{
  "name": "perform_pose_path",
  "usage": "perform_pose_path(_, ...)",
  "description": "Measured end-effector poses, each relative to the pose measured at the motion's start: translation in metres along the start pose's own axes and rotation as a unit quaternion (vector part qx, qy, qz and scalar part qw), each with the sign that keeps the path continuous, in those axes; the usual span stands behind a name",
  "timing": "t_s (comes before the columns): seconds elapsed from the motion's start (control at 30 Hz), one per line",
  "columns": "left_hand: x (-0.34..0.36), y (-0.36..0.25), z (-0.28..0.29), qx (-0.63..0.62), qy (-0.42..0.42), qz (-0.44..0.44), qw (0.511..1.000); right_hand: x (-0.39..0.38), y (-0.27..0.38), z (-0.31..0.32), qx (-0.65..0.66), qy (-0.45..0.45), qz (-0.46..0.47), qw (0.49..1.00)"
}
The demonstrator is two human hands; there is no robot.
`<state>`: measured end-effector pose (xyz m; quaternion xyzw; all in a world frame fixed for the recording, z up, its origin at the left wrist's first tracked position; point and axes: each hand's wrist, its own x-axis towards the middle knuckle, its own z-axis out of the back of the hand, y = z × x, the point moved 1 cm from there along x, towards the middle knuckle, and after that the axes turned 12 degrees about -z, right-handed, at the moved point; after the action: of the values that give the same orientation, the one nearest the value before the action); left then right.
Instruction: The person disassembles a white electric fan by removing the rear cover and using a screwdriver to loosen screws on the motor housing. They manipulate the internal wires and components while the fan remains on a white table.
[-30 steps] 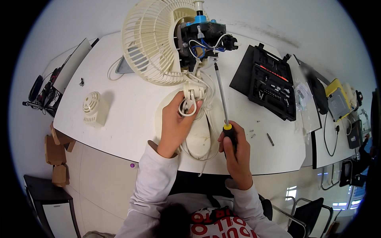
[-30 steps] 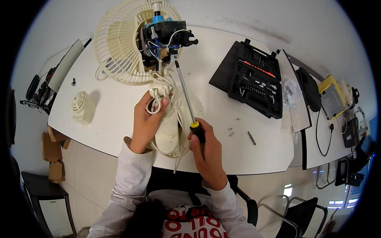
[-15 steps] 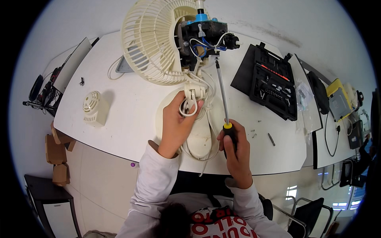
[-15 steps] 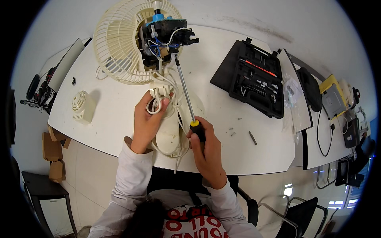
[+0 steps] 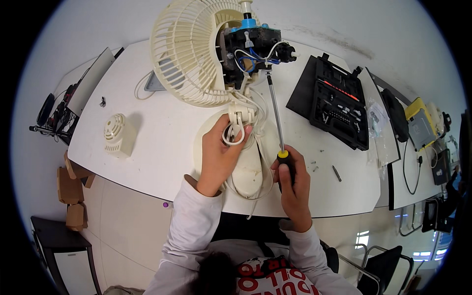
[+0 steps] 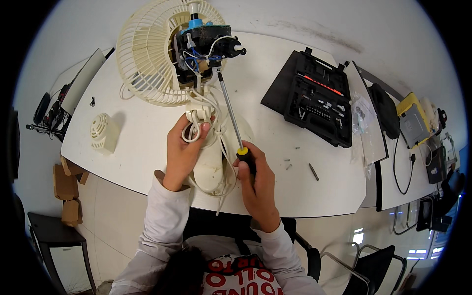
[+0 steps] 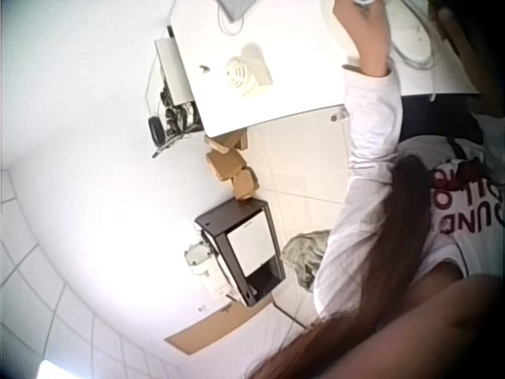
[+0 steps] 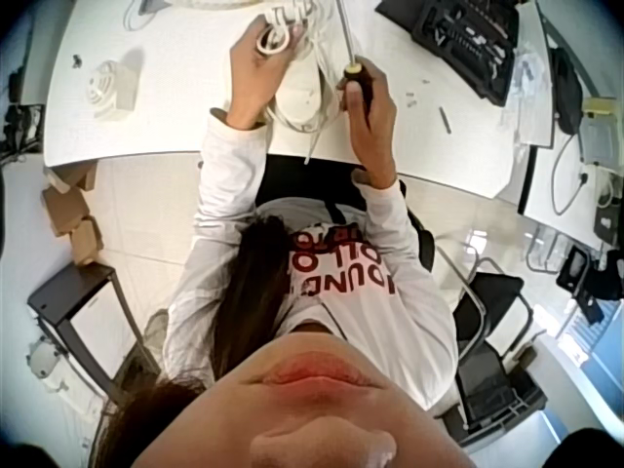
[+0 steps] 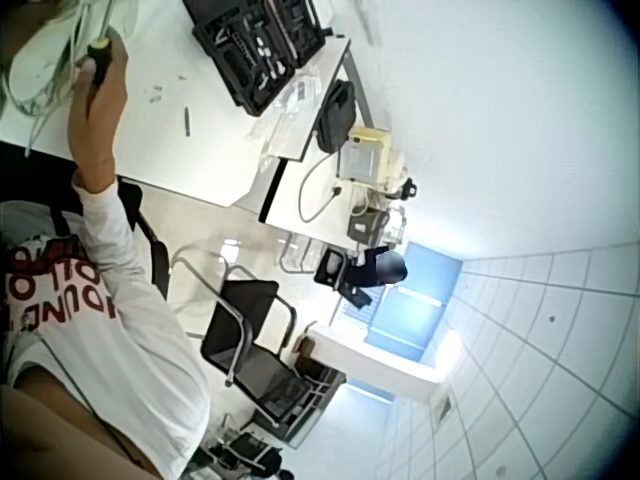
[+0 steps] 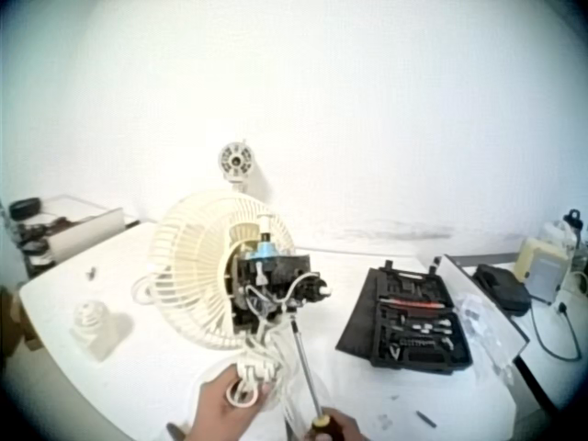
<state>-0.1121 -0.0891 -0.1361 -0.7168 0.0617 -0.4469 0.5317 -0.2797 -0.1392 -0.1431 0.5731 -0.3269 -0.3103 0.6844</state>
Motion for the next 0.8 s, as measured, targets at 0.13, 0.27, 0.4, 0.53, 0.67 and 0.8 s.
perform_pose_path(0.13, -0.001, 0.001, 0.0, -0.003, -0.004, 0.003, 1.0, -0.001, 0.001, -0.001, 0.078, 0.008, -0.027, 0.997)
perform_pose_path(0.27, -0.001, 0.002, 0.001, 0.001, -0.005, 0.001, 1.0, 0.0, 0.0, 0.007, 0.088, 0.043, -0.06, 0.993)
perform_pose_path(0.4, 0.0, 0.0, 0.0, -0.012, -0.004, 0.007, 1.0, 0.004, -0.003, 0.006, 0.084, 0.005, -0.062, 0.995)
perform_pose_path(0.53, -0.001, 0.005, 0.0, -0.006, -0.005, 0.0, 1.0, 0.005, -0.004, 0.0, 0.062, -0.06, -0.032, 0.996)
perform_pose_path(0.67, -0.001, 0.006, 0.0, -0.006, -0.004, -0.004, 1.0, 0.008, -0.009, -0.004, -0.025, -0.165, 0.055, 0.984)
perform_pose_path(0.8, -0.001, 0.003, 0.0, -0.016, -0.005, 0.0, 1.0, 0.014, -0.007, -0.008, -0.037, -0.149, 0.008, 0.988)
